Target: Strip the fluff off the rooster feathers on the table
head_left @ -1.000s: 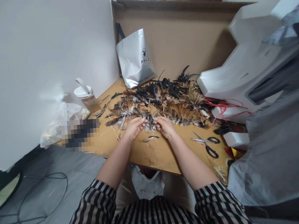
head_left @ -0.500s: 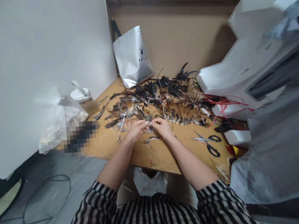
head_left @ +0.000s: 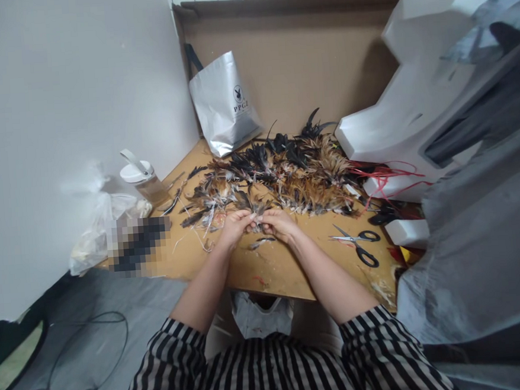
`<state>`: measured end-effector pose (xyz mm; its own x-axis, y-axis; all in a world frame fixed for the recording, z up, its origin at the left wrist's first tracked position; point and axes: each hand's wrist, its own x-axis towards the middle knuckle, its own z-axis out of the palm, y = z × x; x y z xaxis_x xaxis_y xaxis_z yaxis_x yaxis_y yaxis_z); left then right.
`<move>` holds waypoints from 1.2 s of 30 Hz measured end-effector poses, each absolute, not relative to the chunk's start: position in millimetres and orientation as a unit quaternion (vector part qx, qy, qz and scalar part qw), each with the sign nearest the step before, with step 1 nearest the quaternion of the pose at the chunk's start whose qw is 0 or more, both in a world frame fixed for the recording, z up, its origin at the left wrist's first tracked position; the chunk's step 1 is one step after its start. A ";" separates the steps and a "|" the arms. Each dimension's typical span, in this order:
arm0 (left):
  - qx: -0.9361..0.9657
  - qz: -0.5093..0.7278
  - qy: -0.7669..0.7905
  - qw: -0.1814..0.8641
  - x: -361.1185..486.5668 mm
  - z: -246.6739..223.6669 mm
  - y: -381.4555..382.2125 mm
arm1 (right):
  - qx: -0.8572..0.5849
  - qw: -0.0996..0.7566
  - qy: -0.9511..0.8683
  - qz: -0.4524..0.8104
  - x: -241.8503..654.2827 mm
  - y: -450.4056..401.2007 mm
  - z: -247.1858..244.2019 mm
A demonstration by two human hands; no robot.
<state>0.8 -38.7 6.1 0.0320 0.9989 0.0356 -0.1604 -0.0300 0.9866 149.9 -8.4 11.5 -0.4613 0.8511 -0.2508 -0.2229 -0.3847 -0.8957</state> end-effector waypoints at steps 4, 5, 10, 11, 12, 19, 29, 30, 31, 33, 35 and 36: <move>0.473 0.537 0.442 0.540 1.3 6.5 -38.5 | -0.365 0.378 -0.450 0.722 148.8 -8.8 11.8; 0.468 0.540 0.442 0.542 1.6 6.3 -38.3 | -0.362 0.388 -0.456 0.714 148.5 -8.5 11.6; 0.441 0.543 0.449 0.555 3.1 5.8 -37.9 | -0.357 0.451 -0.463 0.675 147.3 -6.9 11.7; 0.442 0.540 0.449 0.558 3.4 6.2 -38.1 | -0.361 0.459 -0.465 0.665 147.0 -7.1 12.3; 0.444 0.536 0.448 0.561 3.6 6.6 -38.3 | -0.369 0.467 -0.471 0.651 146.6 -7.5 12.9; 0.438 0.518 0.445 0.585 4.0 7.5 -38.9 | -0.430 0.495 -0.554 0.513 141.4 -10.6 12.0; 0.448 0.516 0.452 0.574 1.2 8.1 -38.9 | -0.397 0.482 -0.481 0.615 141.4 -10.1 11.8; 0.447 0.517 0.452 0.573 1.0 8.3 -39.1 | -0.390 0.481 -0.467 0.632 142.0 -9.0 10.6; 0.447 0.517 0.454 0.572 0.9 8.3 -39.2 | -0.384 0.480 -0.454 0.645 142.6 -7.8 9.3; 0.447 0.516 0.455 0.572 0.8 7.8 -39.3 | -0.376 0.474 -0.439 0.665 143.4 -6.2 7.3; 0.451 0.511 0.452 0.576 0.8 6.8 -39.3 | -0.372 0.461 -0.431 0.680 144.0 -5.9 7.0; 0.454 0.508 0.450 0.578 0.9 6.4 -39.2 | -0.371 0.454 -0.430 0.686 144.3 -6.1 7.5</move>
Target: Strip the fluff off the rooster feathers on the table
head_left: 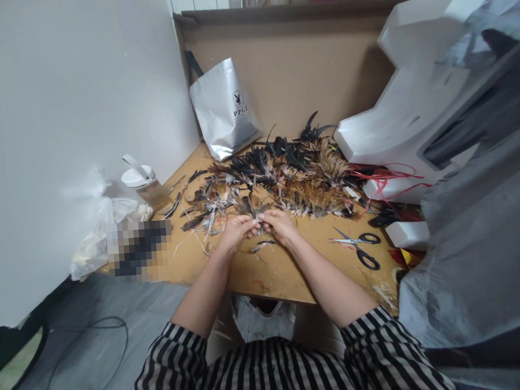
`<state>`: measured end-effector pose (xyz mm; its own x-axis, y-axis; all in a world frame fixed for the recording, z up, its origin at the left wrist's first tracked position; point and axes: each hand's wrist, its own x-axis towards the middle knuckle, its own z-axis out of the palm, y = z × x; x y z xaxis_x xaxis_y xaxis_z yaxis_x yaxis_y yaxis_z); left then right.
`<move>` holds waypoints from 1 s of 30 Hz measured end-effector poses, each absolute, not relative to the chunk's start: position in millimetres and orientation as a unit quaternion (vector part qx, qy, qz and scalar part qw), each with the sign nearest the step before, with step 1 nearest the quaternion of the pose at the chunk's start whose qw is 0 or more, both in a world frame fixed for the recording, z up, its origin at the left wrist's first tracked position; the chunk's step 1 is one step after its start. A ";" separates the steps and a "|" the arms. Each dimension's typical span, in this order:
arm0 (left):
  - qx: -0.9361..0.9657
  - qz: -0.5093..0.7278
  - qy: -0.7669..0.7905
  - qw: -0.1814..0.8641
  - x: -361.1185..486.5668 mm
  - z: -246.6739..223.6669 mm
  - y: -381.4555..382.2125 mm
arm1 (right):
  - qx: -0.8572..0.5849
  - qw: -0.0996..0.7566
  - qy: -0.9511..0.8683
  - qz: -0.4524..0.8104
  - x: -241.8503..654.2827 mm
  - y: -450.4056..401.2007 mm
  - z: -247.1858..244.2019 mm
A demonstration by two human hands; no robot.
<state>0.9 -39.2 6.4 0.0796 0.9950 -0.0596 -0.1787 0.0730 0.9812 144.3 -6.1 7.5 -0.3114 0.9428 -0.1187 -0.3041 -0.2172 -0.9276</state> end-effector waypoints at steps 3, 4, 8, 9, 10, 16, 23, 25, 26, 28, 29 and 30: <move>0.460 0.503 0.446 0.580 0.9 6.2 -39.4 | -0.367 0.437 -0.439 0.694 145.7 -7.4 10.1; 0.461 0.503 0.445 0.580 0.9 6.5 -39.5 | -0.364 0.434 -0.445 0.693 146.2 -7.7 10.8; 0.451 0.502 0.443 0.590 0.5 7.7 -40.0 | -0.355 0.441 -0.467 0.679 147.8 -7.6 11.1; 0.443 0.505 0.440 0.596 0.3 7.6 -39.9 | -0.355 0.445 -0.469 0.675 147.8 -7.4 10.8; 0.435 0.509 0.437 0.600 0.1 7.2 -39.7 | -0.357 0.448 -0.469 0.673 147.8 -7.2 10.5; 0.402 0.531 0.426 0.612 -1.1 2.6 -37.4 | -0.364 0.458 -0.479 0.654 146.3 -6.3 9.1; 0.432 0.520 0.435 0.594 -0.4 1.7 -36.4 | -0.391 0.450 -0.514 0.616 146.6 -8.0 9.6; 0.436 0.518 0.440 0.591 0.5 2.2 -36.7 | -0.398 0.452 -0.527 0.600 146.4 -9.2 10.9; 0.435 0.518 0.442 0.590 1.0 2.7 -36.9 | -0.402 0.455 -0.532 0.590 146.1 -9.7 11.8; 0.432 0.517 0.447 0.589 1.8 3.7 -37.4 | -0.411 0.462 -0.537 0.573 145.6 -10.3 13.4; 0.430 0.517 0.449 0.588 2.1 4.2 -37.7 | -0.415 0.464 -0.538 0.568 145.4 -10.4 14.1; 0.428 0.518 0.450 0.588 2.3 4.6 -37.9 | -0.417 0.466 -0.539 0.565 145.2 -10.4 14.7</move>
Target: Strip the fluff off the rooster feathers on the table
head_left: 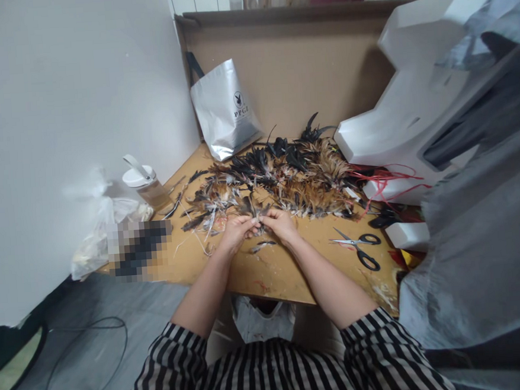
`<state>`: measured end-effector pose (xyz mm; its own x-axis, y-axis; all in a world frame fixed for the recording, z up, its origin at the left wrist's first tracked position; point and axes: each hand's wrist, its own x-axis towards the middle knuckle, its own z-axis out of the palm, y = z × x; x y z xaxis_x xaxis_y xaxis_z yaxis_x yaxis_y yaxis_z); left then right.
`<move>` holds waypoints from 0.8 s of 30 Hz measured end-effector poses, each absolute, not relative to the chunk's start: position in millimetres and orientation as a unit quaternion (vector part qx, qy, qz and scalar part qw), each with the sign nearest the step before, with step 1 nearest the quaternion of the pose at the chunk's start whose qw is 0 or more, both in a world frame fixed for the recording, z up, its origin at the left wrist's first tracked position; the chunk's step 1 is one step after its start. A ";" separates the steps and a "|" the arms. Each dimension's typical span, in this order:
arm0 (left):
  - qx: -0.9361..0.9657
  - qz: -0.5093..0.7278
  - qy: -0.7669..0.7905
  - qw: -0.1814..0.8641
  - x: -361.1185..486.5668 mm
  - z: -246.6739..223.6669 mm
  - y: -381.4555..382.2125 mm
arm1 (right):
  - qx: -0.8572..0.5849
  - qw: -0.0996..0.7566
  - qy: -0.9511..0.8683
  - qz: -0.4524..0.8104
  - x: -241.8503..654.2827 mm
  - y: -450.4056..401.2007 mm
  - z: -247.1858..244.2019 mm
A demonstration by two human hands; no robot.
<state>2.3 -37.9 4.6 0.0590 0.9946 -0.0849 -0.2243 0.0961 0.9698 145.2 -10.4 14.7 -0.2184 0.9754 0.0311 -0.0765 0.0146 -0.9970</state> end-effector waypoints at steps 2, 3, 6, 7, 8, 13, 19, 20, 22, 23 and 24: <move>0.425 0.521 0.448 0.589 2.5 5.3 -38.3 | -0.420 0.467 -0.541 0.560 145.0 -10.2 15.4; 0.424 0.521 0.448 0.591 2.5 5.5 -38.4 | -0.421 0.468 -0.543 0.556 145.0 -10.1 15.4; 0.427 0.515 0.450 0.592 2.3 5.7 -38.5 | -0.422 0.467 -0.546 0.553 145.2 -10.0 14.9; 0.428 0.512 0.451 0.593 2.2 5.6 -38.4 | -0.419 0.463 -0.542 0.563 145.3 -9.9 14.7; 0.430 0.510 0.452 0.593 2.0 5.5 -38.3 | -0.415 0.456 -0.533 0.579 145.5 -9.9 14.4; 0.454 0.506 0.451 0.579 0.6 2.2 -37.1 | -0.379 0.423 -0.470 0.675 146.0 -9.1 13.0; 0.486 0.495 0.440 0.570 -0.5 -3.5 -35.8 | -0.367 0.410 -0.450 0.703 147.1 -8.4 9.2; 0.485 0.494 0.441 0.571 -0.5 -3.8 -35.9 | -0.363 0.407 -0.454 0.704 147.5 -8.2 8.7; 0.483 0.490 0.443 0.576 -0.5 -3.5 -36.2 | -0.353 0.398 -0.458 0.712 148.4 -7.8 8.3; 0.480 0.487 0.442 0.580 -0.5 -3.1 -36.4 | -0.350 0.394 -0.458 0.716 148.9 -7.6 8.6; 0.477 0.485 0.441 0.586 -0.5 -2.6 -36.8 | -0.347 0.392 -0.457 0.719 149.3 -7.5 9.0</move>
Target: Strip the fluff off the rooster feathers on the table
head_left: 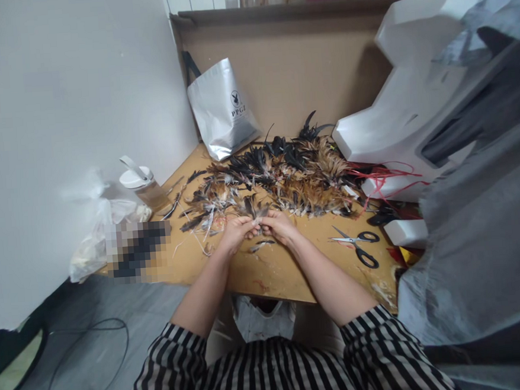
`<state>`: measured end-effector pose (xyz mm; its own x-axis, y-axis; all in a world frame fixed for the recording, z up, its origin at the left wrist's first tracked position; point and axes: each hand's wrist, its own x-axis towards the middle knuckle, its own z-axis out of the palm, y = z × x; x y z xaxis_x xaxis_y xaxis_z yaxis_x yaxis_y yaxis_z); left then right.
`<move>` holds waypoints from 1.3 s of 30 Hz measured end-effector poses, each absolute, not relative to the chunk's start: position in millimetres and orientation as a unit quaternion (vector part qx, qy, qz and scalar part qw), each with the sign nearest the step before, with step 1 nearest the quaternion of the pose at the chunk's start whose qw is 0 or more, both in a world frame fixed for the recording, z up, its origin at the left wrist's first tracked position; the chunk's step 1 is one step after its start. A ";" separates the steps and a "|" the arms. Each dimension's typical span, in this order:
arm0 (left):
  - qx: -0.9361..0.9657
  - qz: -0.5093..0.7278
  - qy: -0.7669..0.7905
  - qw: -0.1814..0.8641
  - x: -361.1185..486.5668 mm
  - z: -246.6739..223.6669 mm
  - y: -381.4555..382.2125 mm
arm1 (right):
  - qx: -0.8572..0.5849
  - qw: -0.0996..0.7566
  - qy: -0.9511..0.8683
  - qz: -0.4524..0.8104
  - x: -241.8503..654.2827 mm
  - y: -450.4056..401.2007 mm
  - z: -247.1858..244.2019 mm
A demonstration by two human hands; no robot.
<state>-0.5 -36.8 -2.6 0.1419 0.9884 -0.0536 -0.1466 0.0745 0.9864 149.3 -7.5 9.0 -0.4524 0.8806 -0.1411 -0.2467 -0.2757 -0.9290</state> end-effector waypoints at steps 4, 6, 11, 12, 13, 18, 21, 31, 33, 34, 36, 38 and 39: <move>0.462 0.485 0.429 0.606 -0.2 -0.2 -38.5 | -0.345 0.389 -0.456 0.722 150.5 -8.6 12.8; 0.452 0.486 0.431 0.612 0.2 0.8 -39.1 | -0.347 0.388 -0.461 0.719 150.5 -9.3 14.7; 0.443 0.480 0.431 0.622 0.5 1.5 -38.9 | -0.352 0.406 -0.484 0.691 150.8 -9.1 16.0; 0.446 0.480 0.432 0.620 0.4 1.4 -38.6 | -0.350 0.407 -0.487 0.689 151.1 -8.7 15.9; 0.450 0.480 0.434 0.615 0.3 1.2 -38.3 | -0.346 0.405 -0.488 0.691 151.6 -8.4 15.9; 0.475 0.490 0.457 0.570 1.2 1.7 -37.1 | -0.344 0.376 -0.480 0.714 154.5 -7.2 16.7; 0.494 0.486 0.467 0.550 3.1 3.3 -37.3 | -0.367 0.377 -0.481 0.701 155.0 -6.6 15.2; 0.508 0.465 0.468 0.554 4.4 3.8 -39.1 | -0.380 0.465 -0.406 0.689 151.1 -4.5 16.1; 0.490 0.480 0.470 0.556 2.6 2.2 -37.7 | -0.375 0.515 -0.378 0.672 154.8 -3.1 22.6; 0.472 0.494 0.470 0.559 1.6 1.4 -36.9 | -0.370 0.539 -0.368 0.661 156.9 -2.4 25.5; 0.422 0.530 0.463 0.571 -0.4 0.3 -35.2 | -0.359 0.569 -0.360 0.646 159.5 -1.7 28.8; 0.375 0.560 0.445 0.589 -1.6 0.1 -34.2 | -0.355 0.567 -0.371 0.644 158.3 -2.3 27.7; 0.362 0.568 0.435 0.598 -1.8 0.4 -34.1 | -0.358 0.558 -0.384 0.643 156.2 -3.2 25.7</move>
<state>-1.8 -34.1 0.4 -0.0225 0.9938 -0.1091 -0.3643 0.0935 0.9266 156.2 -3.2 25.7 -0.1223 0.9920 -0.0324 -0.4430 -0.0838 -0.8926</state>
